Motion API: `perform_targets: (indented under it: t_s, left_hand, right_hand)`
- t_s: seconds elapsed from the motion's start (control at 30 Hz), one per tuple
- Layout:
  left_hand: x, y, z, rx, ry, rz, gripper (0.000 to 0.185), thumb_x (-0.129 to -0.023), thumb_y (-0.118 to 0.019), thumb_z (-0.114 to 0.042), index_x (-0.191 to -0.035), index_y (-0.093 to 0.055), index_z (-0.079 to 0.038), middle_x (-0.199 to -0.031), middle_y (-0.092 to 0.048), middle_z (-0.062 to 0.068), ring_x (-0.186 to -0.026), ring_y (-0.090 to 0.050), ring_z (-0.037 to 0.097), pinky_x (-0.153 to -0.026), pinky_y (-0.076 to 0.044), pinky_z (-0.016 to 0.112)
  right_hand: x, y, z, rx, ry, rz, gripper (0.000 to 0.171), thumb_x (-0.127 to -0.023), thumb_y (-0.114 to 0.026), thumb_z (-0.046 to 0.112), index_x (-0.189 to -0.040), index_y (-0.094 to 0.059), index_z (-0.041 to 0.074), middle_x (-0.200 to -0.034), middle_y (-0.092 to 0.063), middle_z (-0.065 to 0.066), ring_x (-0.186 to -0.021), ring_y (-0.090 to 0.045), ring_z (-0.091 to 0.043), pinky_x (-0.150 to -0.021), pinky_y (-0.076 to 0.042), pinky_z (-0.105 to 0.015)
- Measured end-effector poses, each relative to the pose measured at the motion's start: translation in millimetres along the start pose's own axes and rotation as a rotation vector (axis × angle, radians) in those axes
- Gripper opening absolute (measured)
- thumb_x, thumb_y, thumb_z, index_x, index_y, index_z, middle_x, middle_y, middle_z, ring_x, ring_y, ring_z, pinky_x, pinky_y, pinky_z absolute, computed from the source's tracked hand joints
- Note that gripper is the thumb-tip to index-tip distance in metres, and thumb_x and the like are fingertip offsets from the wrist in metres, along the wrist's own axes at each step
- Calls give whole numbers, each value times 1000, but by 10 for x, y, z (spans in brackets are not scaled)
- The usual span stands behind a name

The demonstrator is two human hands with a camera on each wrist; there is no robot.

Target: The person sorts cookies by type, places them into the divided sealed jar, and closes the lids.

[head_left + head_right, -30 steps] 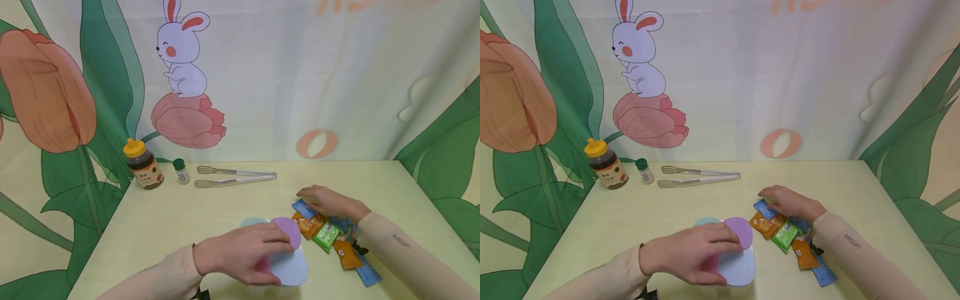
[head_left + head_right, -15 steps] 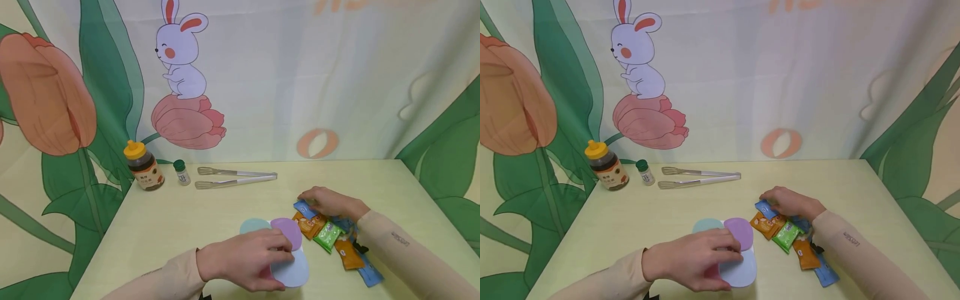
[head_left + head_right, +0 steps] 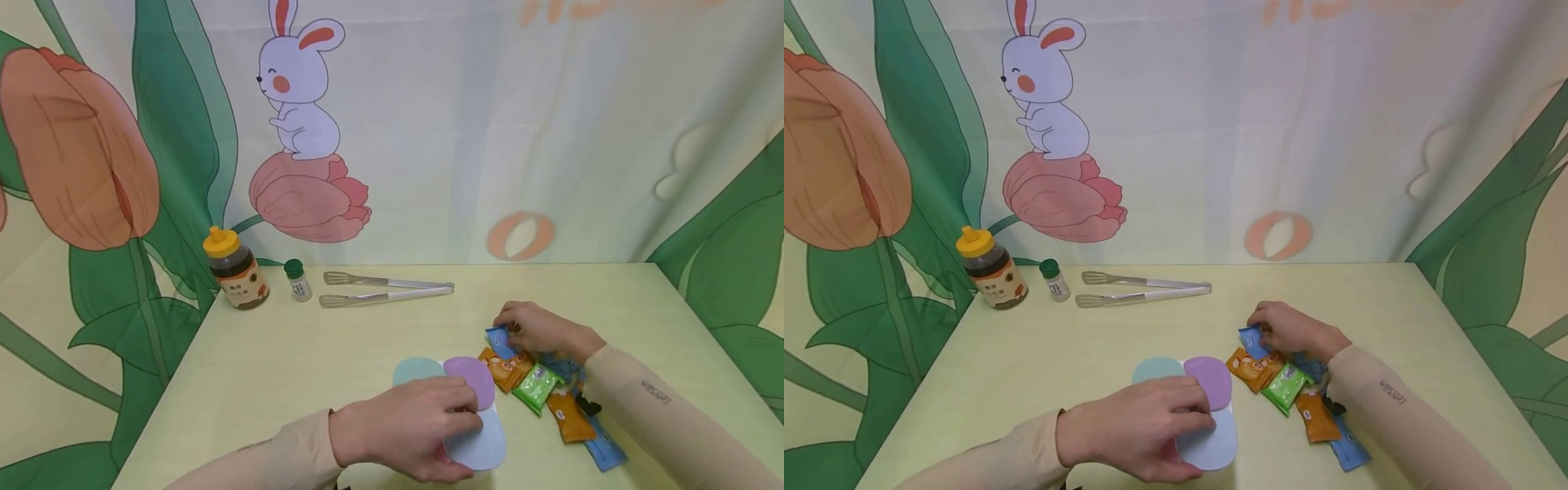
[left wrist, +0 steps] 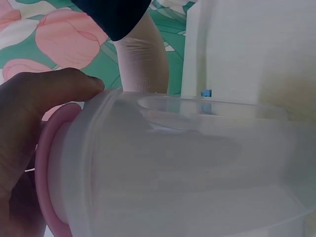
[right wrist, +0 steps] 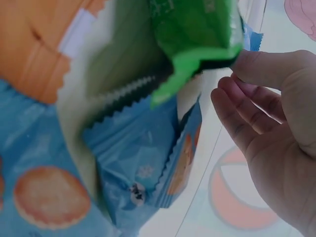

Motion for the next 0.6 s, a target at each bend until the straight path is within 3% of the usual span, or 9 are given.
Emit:
perform_targets:
  t_s: [0.37,0.6]
  left_hand:
    - [-52,47,-77,-138,3,-23,32,-77,-66,-50,-84,-68,-19,-78,-56,-10,-74,-48,4,-68,-46,11]
    - [-70,109,-30,-45,46,-77,24,-71,-71,-40,-65,-57,-22,-64,-41,-10,-63,-36,3,-52,-29,11]
  right_hand:
    - [79,156,-33,-14,-11,-108,19,-87,-72,10,-107,-71,9,-102,-71,-2,-93,-66,-18,-83,-58,-39]
    - [154,204,-32,-51,-8,-121,14,-88,-71,10,-103,-71,11,-96,-70,2,-85,-64,-11,-75,-58,-31]
Point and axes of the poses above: each hand's wrist, its own x-axis away from the middle knuckle, its own y-axis out of the back of the hand, z = x × y, the point moved 7 cm from there along -x, towards the middle knuckle
